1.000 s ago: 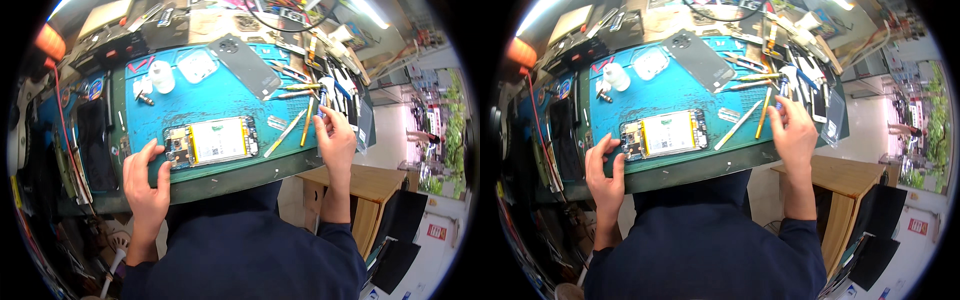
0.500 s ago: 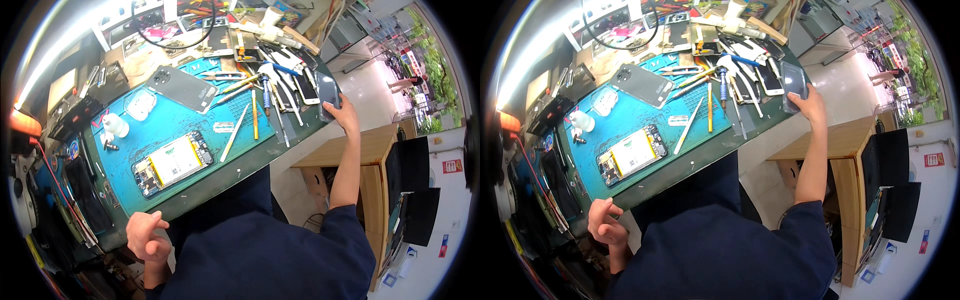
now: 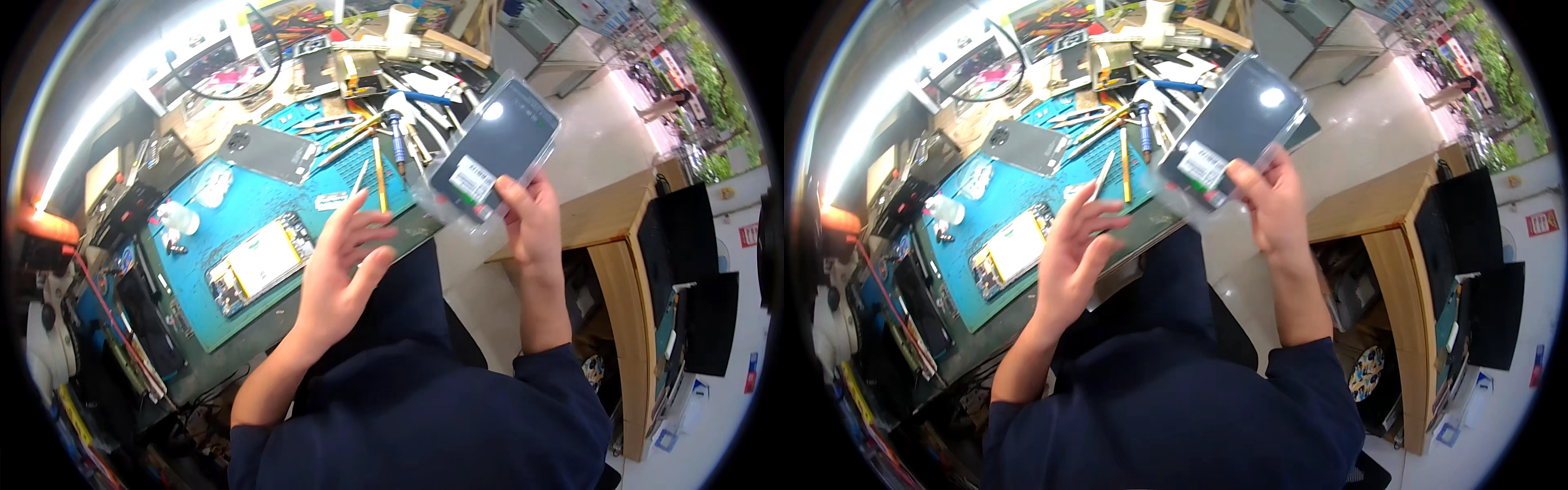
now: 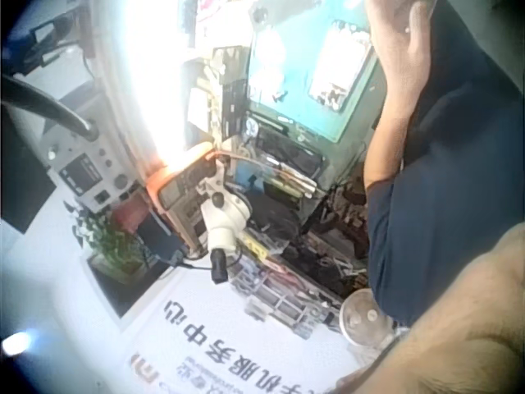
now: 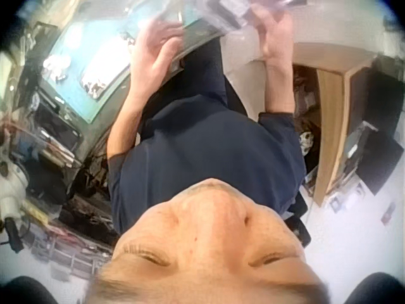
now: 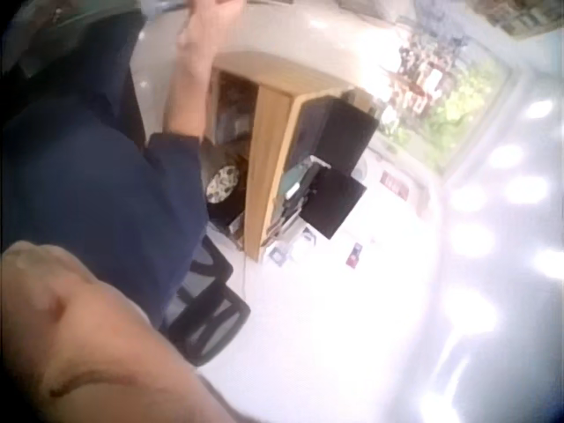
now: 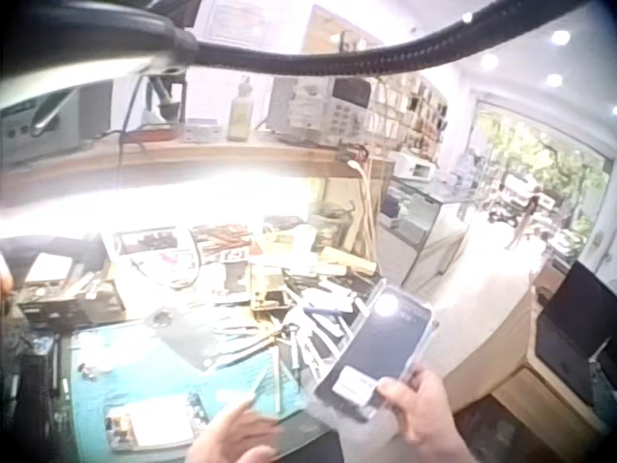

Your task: The person uses a screwdriver to remove screws from the back of a smartphone. They then use a yellow pry tool to separate the back cover from the frame. Finally, the person removes the back cover and places a new screen assembly onto the phone's internal components.

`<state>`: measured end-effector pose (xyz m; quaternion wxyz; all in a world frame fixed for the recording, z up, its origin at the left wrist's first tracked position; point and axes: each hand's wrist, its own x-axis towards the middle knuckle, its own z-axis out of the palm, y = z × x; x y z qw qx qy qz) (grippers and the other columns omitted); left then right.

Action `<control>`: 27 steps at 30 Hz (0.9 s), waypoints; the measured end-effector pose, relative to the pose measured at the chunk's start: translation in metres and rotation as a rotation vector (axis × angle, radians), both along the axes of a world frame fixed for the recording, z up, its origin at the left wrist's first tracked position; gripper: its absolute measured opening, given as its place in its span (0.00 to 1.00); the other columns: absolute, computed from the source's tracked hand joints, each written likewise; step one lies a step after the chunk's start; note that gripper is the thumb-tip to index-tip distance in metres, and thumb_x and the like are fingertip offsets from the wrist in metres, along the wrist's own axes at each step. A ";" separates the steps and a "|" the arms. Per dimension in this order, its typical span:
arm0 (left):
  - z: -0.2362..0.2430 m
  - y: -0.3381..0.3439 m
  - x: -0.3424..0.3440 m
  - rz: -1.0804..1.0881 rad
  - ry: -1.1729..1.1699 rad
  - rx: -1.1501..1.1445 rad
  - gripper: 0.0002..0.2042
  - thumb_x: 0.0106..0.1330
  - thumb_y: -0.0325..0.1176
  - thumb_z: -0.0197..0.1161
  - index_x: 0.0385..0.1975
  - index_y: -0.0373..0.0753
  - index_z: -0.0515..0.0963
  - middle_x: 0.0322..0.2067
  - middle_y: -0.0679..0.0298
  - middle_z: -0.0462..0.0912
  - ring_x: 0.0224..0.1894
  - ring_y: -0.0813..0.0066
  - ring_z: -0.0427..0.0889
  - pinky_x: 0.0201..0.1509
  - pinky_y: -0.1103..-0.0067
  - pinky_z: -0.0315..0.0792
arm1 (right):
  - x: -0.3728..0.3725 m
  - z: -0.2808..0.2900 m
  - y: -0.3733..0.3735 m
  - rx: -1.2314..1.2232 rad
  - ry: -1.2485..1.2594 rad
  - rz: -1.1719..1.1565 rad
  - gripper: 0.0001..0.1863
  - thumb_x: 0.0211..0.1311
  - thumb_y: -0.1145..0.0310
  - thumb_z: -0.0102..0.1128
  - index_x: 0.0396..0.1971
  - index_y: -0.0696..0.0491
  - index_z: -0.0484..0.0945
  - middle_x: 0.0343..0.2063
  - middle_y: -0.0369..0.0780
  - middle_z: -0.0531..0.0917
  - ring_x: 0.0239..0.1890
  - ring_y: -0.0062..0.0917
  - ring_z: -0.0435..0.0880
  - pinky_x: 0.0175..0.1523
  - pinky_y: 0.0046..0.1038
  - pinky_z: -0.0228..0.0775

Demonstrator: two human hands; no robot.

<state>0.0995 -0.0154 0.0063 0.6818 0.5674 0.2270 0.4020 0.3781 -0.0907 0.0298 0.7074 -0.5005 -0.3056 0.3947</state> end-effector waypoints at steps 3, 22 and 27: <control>0.002 0.006 0.019 -0.076 -0.109 -0.150 0.27 0.78 0.26 0.68 0.74 0.31 0.69 0.56 0.56 0.86 0.56 0.72 0.87 0.62 0.74 0.83 | -0.040 -0.005 -0.001 -0.016 0.097 0.165 0.21 0.76 0.76 0.66 0.64 0.60 0.73 0.55 0.43 0.85 0.55 0.24 0.87 0.59 0.31 0.84; 0.058 0.033 -0.013 -0.274 0.642 0.389 0.06 0.78 0.28 0.66 0.46 0.33 0.80 0.35 0.60 0.90 0.37 0.71 0.89 0.44 0.75 0.80 | -0.059 0.034 0.031 0.148 -1.310 0.519 0.08 0.74 0.63 0.67 0.37 0.52 0.85 0.31 0.41 0.87 0.33 0.40 0.88 0.38 0.39 0.79; 0.059 0.044 -0.019 -0.206 0.549 1.009 0.08 0.73 0.33 0.71 0.38 0.35 0.82 0.28 0.59 0.78 0.31 0.54 0.82 0.34 0.66 0.75 | -0.060 0.042 0.031 0.076 -1.060 0.675 0.08 0.75 0.68 0.67 0.37 0.58 0.86 0.29 0.42 0.86 0.31 0.33 0.86 0.39 0.30 0.77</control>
